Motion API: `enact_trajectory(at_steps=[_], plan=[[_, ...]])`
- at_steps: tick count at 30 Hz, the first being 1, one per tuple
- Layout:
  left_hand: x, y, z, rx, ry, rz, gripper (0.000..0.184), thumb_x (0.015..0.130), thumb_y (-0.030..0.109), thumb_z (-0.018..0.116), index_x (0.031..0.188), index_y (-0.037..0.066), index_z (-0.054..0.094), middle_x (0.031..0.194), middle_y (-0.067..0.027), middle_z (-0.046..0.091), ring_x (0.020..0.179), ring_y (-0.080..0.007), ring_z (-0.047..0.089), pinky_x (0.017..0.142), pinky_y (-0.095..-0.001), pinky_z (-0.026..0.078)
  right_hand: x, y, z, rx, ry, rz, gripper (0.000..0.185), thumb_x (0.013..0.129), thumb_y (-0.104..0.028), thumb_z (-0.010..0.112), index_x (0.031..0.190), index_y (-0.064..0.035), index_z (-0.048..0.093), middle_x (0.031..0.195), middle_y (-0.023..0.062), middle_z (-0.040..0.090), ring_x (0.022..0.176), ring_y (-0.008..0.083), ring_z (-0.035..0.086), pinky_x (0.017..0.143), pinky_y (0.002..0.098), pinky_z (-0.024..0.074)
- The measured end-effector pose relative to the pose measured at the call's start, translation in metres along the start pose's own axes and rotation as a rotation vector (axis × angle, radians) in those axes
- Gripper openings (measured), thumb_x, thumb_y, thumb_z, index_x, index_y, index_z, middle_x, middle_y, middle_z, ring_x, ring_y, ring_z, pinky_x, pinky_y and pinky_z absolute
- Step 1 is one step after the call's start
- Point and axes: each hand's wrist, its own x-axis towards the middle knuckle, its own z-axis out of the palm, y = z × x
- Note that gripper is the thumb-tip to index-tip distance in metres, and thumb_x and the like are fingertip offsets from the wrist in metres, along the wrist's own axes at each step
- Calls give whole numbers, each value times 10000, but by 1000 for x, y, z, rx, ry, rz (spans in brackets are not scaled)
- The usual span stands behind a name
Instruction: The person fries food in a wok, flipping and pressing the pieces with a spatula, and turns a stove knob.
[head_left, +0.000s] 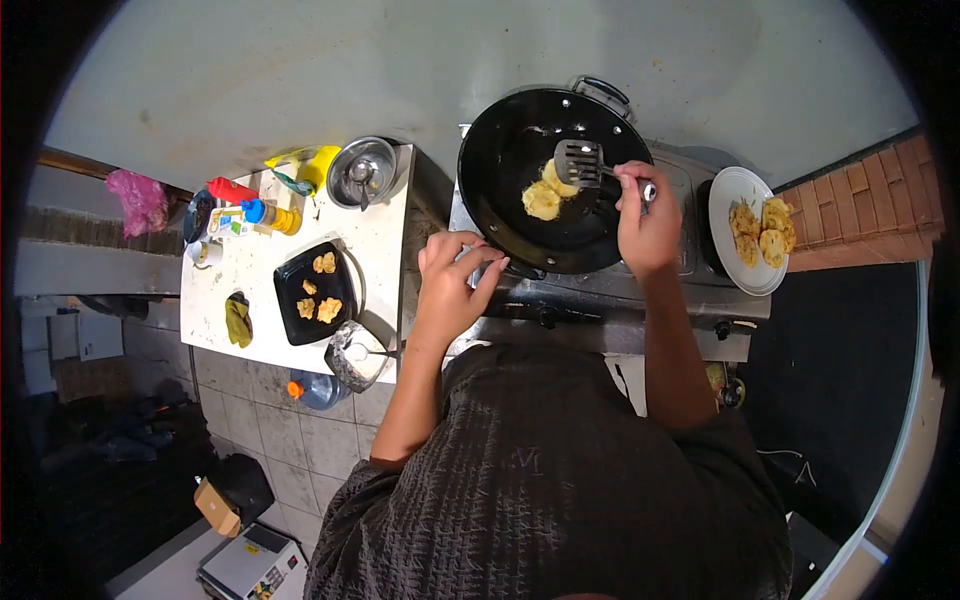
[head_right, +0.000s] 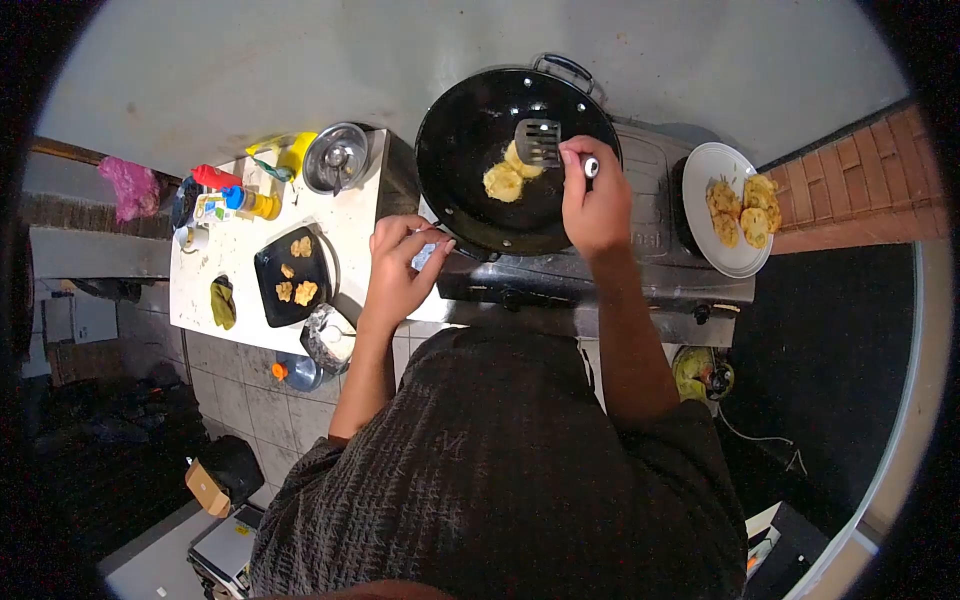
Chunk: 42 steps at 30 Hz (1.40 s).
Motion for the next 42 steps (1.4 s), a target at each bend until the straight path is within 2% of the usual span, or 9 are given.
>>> enact_trajectory(at_steps=[5,11,20,27,33,35,38,42], plan=[[-2,2,0,4,0,-1,114,774,104,760,871,55,725,955,-79,617,976,-280,539,851,-383,390,-12,6,-1,6,-73,-49,89,937,-34,586,1017,5,588,965,141,671,890,263,670,801,323,512],[-4,3,1,0,-5,-3,109,777,109,759,865,57,724,948,-79,615,970,-279,539,847,-381,390,-11,9,-9,-5,-31,-78,93,926,-20,591,1015,4,581,998,145,672,921,268,671,821,329,515],[-5,4,0,10,-12,-5,115,771,94,760,875,58,725,939,-80,612,957,-269,541,842,-379,380,-20,9,-20,-8,-95,-168,111,893,49,594,998,16,575,971,154,673,901,281,675,808,328,524],[-7,2,1,4,-34,-27,112,777,99,758,876,59,725,938,-77,609,960,-268,539,853,-376,380,-24,19,-8,16,-79,-152,102,902,38,593,1000,19,572,994,145,673,911,256,674,795,327,531],[-8,-2,6,6,-18,-30,91,782,140,748,859,95,728,970,-46,611,981,-254,524,824,-368,363,-18,16,-5,100,-76,-48,78,929,8,583,1006,11,574,980,124,671,790,207,661,717,305,533],[-8,-3,7,-3,-16,-29,90,786,140,747,859,92,728,977,-48,612,978,-253,524,816,-365,361,-18,18,-9,54,-25,17,68,931,-13,596,995,4,580,922,114,671,714,193,640,683,303,522],[-7,-2,6,-11,-19,-41,93,785,140,749,860,88,728,978,-50,612,981,-255,524,819,-366,361,-18,32,-13,-25,51,-17,68,931,-43,613,977,-1,586,863,106,668,688,178,626,660,300,511],[-5,1,5,-4,3,-32,96,786,91,750,872,55,722,934,-68,610,952,-264,531,848,-369,385,-24,35,-10,-17,89,16,91,937,-71,619,978,4,588,815,111,664,715,167,645,659,291,510]])
